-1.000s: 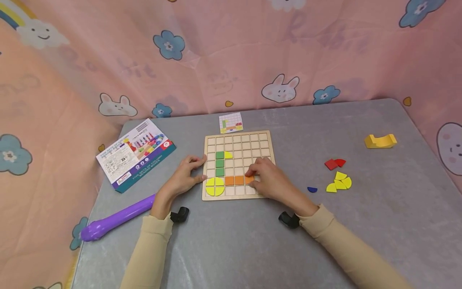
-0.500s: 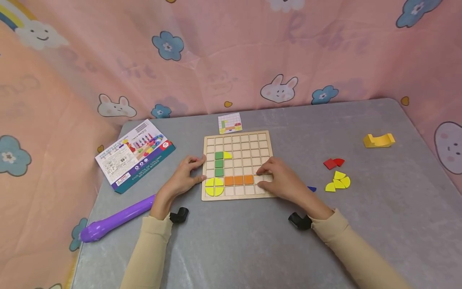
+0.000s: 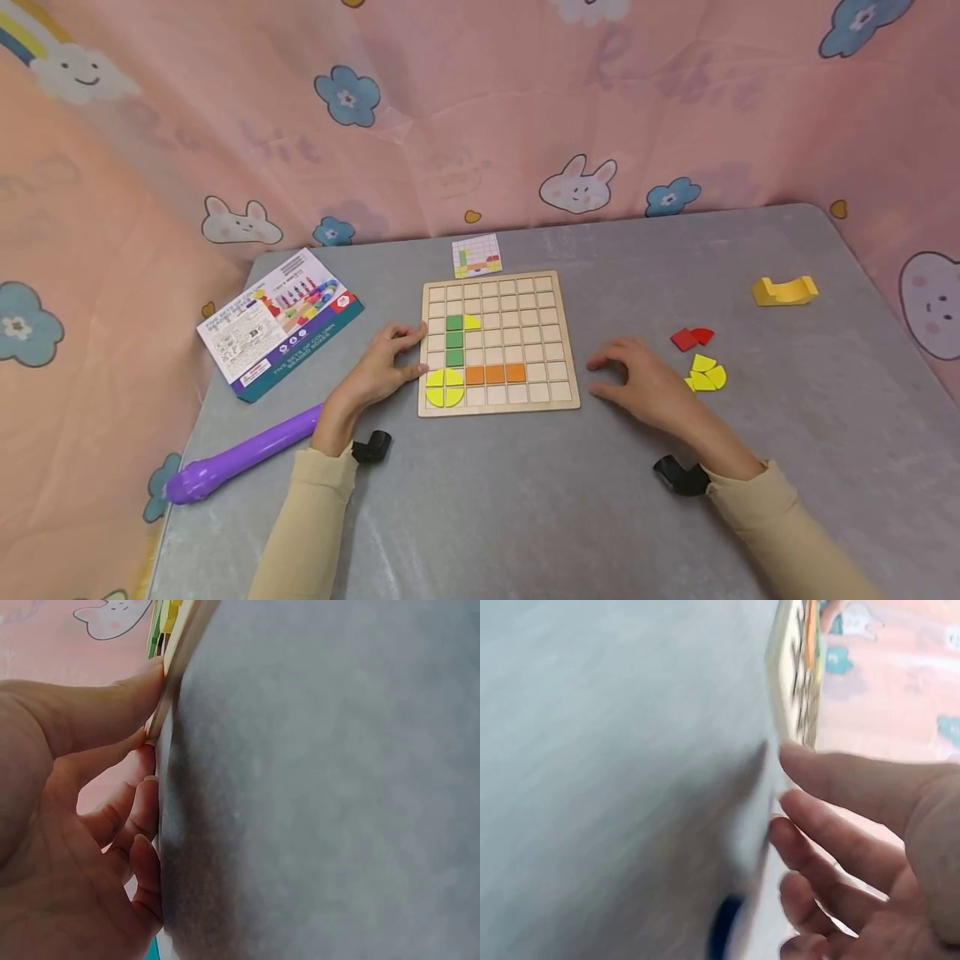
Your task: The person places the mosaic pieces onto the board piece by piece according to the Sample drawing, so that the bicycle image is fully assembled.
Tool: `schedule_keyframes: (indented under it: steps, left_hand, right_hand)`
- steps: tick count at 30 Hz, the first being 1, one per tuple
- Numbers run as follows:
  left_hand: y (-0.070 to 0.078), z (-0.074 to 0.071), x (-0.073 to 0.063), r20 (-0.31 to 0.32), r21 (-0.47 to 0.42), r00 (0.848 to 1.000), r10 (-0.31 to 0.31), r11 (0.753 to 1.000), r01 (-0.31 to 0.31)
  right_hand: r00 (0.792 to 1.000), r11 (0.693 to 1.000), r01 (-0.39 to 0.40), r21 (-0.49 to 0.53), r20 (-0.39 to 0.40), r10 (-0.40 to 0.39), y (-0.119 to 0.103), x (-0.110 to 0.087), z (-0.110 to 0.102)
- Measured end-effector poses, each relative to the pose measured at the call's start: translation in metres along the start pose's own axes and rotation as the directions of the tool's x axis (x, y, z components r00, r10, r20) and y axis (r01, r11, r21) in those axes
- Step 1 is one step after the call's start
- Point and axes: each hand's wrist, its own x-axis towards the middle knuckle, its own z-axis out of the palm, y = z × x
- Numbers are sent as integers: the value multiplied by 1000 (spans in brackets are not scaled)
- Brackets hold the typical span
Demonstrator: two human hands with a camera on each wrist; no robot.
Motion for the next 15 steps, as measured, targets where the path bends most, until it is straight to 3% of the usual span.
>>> schedule_keyframes:
  steps: [5,15]
  left_hand:
    - [1,2,1,3,1,1000,8,1000,-8]
    - [1,0,0,1,9,1000,12,1000,-12]
  right_hand:
    - [996,998,13,-63,-82,-19,18,-14,-7]
    - [992,990,-66,-128,-113,52,31,-29,-22]
